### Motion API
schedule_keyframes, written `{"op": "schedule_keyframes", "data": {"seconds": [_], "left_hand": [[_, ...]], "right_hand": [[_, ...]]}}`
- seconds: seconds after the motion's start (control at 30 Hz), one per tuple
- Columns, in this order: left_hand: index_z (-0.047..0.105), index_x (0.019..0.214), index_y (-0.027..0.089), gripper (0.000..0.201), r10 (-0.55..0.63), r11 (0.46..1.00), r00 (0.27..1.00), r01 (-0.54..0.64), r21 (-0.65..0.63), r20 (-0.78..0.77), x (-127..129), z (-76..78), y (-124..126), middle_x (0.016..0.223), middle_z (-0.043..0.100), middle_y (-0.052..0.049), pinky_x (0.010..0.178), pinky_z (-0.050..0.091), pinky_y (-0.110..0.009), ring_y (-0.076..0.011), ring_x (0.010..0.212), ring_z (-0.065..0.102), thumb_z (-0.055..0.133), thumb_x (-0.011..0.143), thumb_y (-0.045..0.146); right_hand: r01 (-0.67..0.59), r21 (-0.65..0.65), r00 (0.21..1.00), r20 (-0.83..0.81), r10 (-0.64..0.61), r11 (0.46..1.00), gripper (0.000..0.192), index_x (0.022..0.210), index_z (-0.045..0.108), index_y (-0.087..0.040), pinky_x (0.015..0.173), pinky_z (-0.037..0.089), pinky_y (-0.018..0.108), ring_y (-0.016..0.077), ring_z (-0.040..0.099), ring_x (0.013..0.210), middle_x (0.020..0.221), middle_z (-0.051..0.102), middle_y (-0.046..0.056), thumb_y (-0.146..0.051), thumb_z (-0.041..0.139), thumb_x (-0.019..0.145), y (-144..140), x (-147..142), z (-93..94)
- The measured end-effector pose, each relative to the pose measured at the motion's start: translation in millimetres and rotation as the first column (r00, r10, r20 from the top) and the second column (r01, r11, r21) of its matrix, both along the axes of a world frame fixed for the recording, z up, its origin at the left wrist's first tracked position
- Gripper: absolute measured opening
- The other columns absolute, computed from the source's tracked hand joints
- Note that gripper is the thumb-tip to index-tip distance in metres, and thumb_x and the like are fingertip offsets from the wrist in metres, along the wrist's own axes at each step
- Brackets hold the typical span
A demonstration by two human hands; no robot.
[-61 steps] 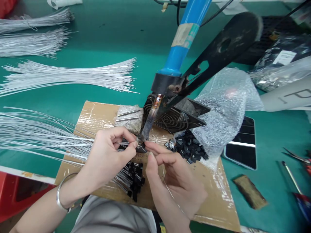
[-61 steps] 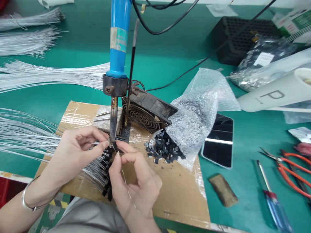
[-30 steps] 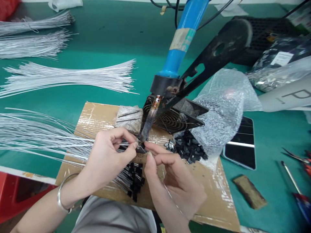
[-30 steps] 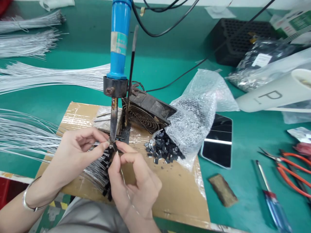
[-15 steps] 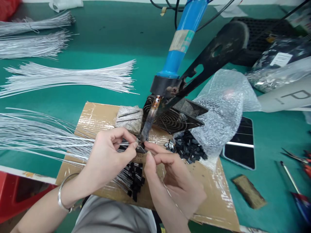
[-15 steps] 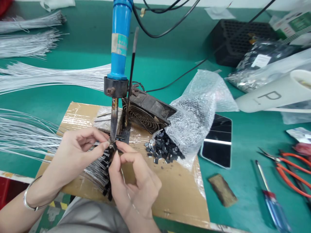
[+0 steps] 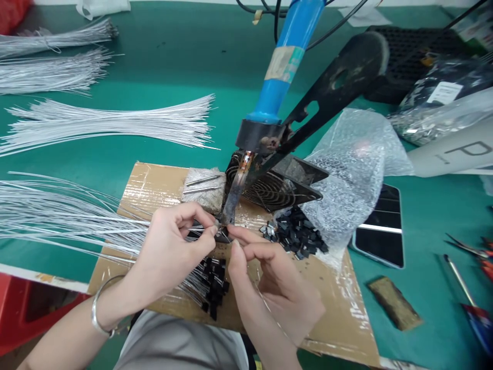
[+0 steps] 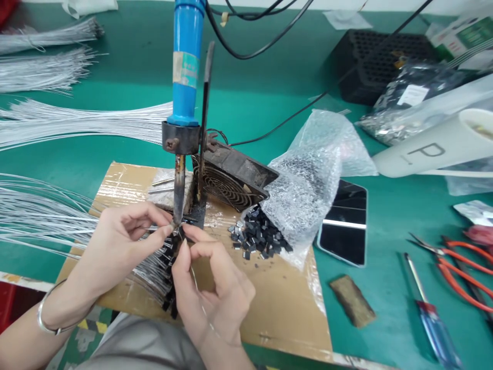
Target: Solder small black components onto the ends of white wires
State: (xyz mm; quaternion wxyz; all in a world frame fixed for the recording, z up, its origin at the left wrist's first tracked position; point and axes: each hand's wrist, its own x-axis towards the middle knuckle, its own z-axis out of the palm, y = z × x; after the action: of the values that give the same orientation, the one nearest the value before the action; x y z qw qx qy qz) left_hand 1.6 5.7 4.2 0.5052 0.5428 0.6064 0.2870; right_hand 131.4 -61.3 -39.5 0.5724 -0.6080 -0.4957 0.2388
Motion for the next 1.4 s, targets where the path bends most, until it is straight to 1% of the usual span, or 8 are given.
{"op": "schedule_keyframes", "data": {"seconds": [0.2,0.33,0.43,0.73,0.9,1.07,1.27,1.4], "left_hand": [[0.067,0.068,0.019,0.011,-0.003,1.000,1.000,0.003,-0.011,0.010,0.0,1.6,-0.1,0.075,0.074,-0.005,0.066,0.046,-0.034,-0.0222,0.075,0.067,0.066,0.072,0.029],[0.067,0.068,0.020,0.010,0.002,1.000,1.000,-0.001,-0.015,0.026,-0.7,1.2,-1.7,0.073,0.072,-0.004,0.069,0.048,-0.034,-0.0234,0.079,0.069,0.067,0.072,0.028],[0.067,0.068,0.019,0.010,0.003,1.000,1.000,-0.003,-0.014,0.023,-0.5,1.0,-2.2,0.075,0.073,-0.005,0.070,0.048,-0.035,-0.0231,0.078,0.068,0.066,0.073,0.028],[0.068,0.070,0.019,0.011,-0.002,1.000,1.000,0.002,-0.013,0.014,0.0,1.2,0.0,0.079,0.074,-0.006,0.067,0.046,-0.034,-0.0225,0.077,0.067,0.066,0.073,0.029],[0.067,0.070,0.019,0.009,-0.002,1.000,1.000,0.002,-0.014,0.016,-0.7,1.6,-0.9,0.078,0.074,-0.006,0.068,0.046,-0.034,-0.0222,0.077,0.066,0.066,0.073,0.028],[0.066,0.068,0.019,0.010,-0.009,1.000,1.000,0.009,-0.019,-0.002,-0.9,1.0,-0.6,0.078,0.074,-0.007,0.068,0.046,-0.034,-0.0226,0.076,0.066,0.066,0.073,0.029],[0.067,0.069,0.019,0.009,-0.009,1.000,1.000,0.010,-0.015,0.002,0.4,0.2,0.6,0.078,0.073,-0.006,0.068,0.046,-0.034,-0.0219,0.076,0.066,0.066,0.074,0.028],[0.067,0.070,0.019,0.009,-0.009,1.000,1.000,0.009,-0.013,0.007,1.0,1.7,0.8,0.079,0.074,-0.006,0.068,0.046,-0.034,-0.0219,0.077,0.066,0.066,0.074,0.027]], "right_hand": [[0.000,0.012,1.000,0.008,0.000,1.000,0.016,0.080,0.065,-0.022,0.084,0.063,0.024,0.0167,0.081,0.095,0.103,0.083,0.004,-0.013,0.073,0.090,0.0,-0.2,0.7],[0.013,0.011,0.999,0.041,-0.013,1.000,0.016,0.079,0.065,-0.022,0.083,0.066,0.029,0.0200,0.081,0.093,0.101,0.084,0.007,-0.015,0.073,0.091,0.6,-0.6,2.6],[0.014,0.025,0.998,0.057,-0.016,1.000,0.015,0.079,0.065,-0.022,0.081,0.067,0.032,0.0215,0.082,0.091,0.099,0.084,0.008,-0.016,0.072,0.092,1.4,-0.8,2.8],[0.035,0.037,0.995,0.088,-0.038,0.999,0.016,0.079,0.065,-0.022,0.082,0.064,0.027,0.0186,0.082,0.090,0.100,0.084,0.005,-0.014,0.073,0.091,1.0,-2.7,3.0],[0.021,0.021,0.997,0.079,-0.023,1.000,0.015,0.081,0.065,-0.022,0.084,0.065,0.030,0.0197,0.082,0.092,0.102,0.083,0.006,-0.013,0.072,0.091,-0.1,-1.5,2.3],[-0.013,0.029,0.997,0.081,0.011,0.999,0.015,0.082,0.065,-0.022,0.082,0.065,0.029,0.0200,0.082,0.091,0.102,0.083,0.007,-0.011,0.072,0.091,-0.1,0.1,0.1],[0.025,0.020,0.998,0.059,-0.026,0.999,0.015,0.081,0.065,-0.022,0.083,0.064,0.028,0.0183,0.081,0.090,0.102,0.083,0.006,-0.013,0.072,0.091,1.0,-2.5,2.4],[0.039,0.033,0.997,0.061,-0.041,0.999,0.015,0.080,0.065,-0.022,0.082,0.065,0.030,0.0195,0.082,0.088,0.100,0.084,0.006,-0.014,0.072,0.092,1.6,-3.7,3.5]]}}
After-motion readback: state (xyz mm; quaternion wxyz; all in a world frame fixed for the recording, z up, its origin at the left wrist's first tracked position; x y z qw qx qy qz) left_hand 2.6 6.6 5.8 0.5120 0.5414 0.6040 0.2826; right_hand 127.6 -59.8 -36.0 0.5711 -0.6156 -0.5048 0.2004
